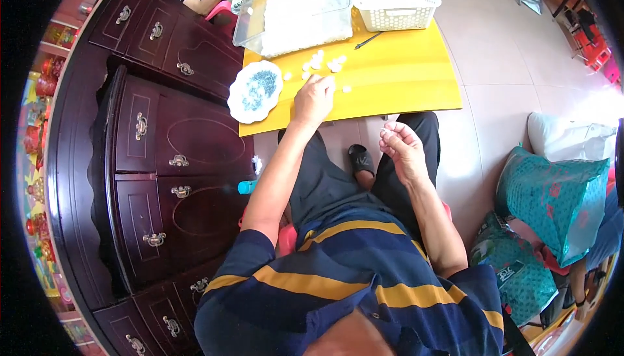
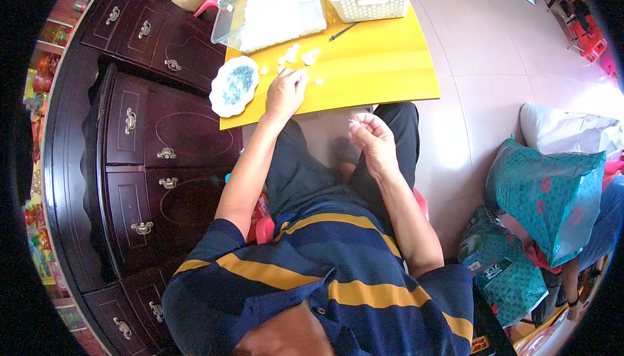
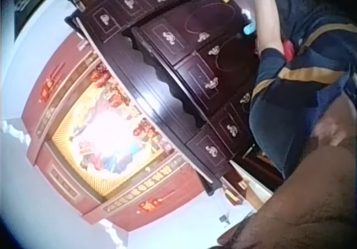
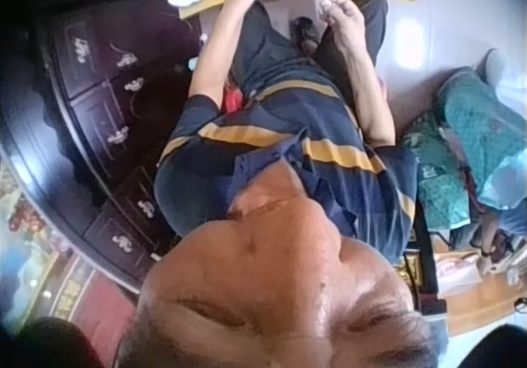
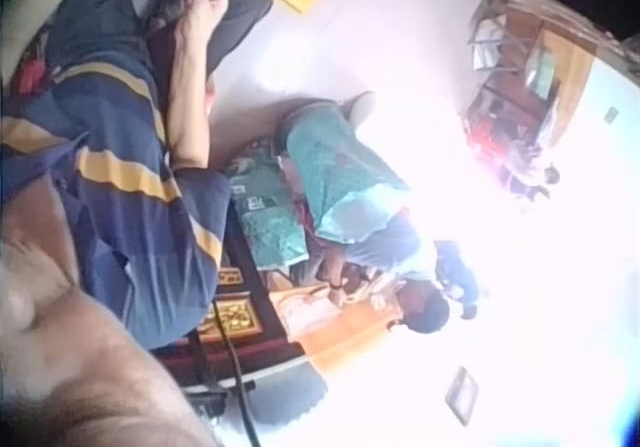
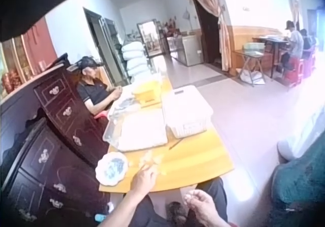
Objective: Manually sorting small white objects on a table into different containers.
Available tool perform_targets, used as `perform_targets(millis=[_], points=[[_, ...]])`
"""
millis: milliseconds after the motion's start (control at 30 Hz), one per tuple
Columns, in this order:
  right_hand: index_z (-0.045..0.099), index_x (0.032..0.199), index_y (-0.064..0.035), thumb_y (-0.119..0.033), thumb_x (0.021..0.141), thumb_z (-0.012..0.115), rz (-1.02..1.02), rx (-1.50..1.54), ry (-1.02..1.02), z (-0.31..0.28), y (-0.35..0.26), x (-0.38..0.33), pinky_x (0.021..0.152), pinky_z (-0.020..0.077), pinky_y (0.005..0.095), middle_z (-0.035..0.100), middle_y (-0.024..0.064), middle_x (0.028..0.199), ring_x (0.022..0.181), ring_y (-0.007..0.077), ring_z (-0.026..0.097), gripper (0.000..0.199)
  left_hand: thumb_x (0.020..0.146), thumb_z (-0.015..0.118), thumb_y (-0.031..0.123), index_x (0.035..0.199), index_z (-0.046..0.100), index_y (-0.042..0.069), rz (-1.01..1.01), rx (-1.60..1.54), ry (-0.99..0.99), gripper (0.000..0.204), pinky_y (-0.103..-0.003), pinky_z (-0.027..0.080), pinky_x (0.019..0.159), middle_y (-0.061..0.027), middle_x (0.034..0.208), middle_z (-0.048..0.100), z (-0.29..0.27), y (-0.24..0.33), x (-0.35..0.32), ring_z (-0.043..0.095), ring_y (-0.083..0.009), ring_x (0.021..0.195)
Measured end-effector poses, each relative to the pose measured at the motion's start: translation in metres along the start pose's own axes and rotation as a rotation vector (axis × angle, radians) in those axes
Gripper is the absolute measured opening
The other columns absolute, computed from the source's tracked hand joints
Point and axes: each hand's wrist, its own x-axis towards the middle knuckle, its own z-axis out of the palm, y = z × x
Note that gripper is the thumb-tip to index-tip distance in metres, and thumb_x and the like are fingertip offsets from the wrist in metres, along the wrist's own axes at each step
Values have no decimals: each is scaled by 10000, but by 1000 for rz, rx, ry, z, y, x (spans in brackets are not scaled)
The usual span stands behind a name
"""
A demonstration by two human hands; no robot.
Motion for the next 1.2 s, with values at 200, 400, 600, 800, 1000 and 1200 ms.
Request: perform_targets(millis=[200, 400, 600, 800, 1000, 1200], points=[[635, 1121, -64, -101, 964, 669, 13, 18, -25, 3, -1, 0, 740, 542, 233, 699, 33, 945, 789, 106, 664, 166, 905, 682, 191, 937, 659, 59, -42, -79, 57, 138, -407, 516, 686, -110, 811, 647, 3, -8, -2, 654, -299, 760], [616, 1104, -64, -127, 998, 619, 15, 4, -23, 3, -1, 1, 720, 541, 231, 675, 27, 903, 750, 98, 644, 123, 901, 718, 154, 897, 619, 34, 14, -190, 90, 156, -339, 511, 626, -89, 759, 647, -2, -6, -14, 643, -211, 661], [624, 1087, -90, -127, 997, 629, 6, 47, -33, 1, -2, 0, 684, 525, 216, 665, 3, 885, 725, 79, 627, 97, 915, 696, 51, 892, 622, 9, -179, -674, 32, 89, -196, 487, 621, 22, 773, 644, -20, 47, -43, 607, -37, 675], [622, 1093, -107, -139, 1003, 625, -18, 5, -5, 0, 4, 1, 672, 516, 199, 658, -3, 911, 726, 61, 623, 95, 940, 656, 23, 1048, 697, -6, -205, -916, -22, 119, -193, 492, 667, 12, 886, 657, -16, 75, -68, 608, -42, 738], [630, 1093, -80, -141, 996, 637, 7, -7, 19, 9, -5, -5, 704, 523, 208, 673, 8, 960, 782, 82, 640, 115, 979, 619, 61, 1114, 701, -17, -229, -1013, -144, 176, -215, 509, 697, -37, 1031, 689, -19, 89, -74, 625, -77, 774], [636, 1101, -72, -164, 996, 641, -49, -65, -16, 6, 1, -3, 704, 502, 209, 686, 17, 988, 765, 80, 627, 140, 965, 641, 51, 1100, 689, -29, -328, -1078, -156, 165, -230, 551, 676, -55, 956, 704, -12, 95, -81, 657, -80, 745]])
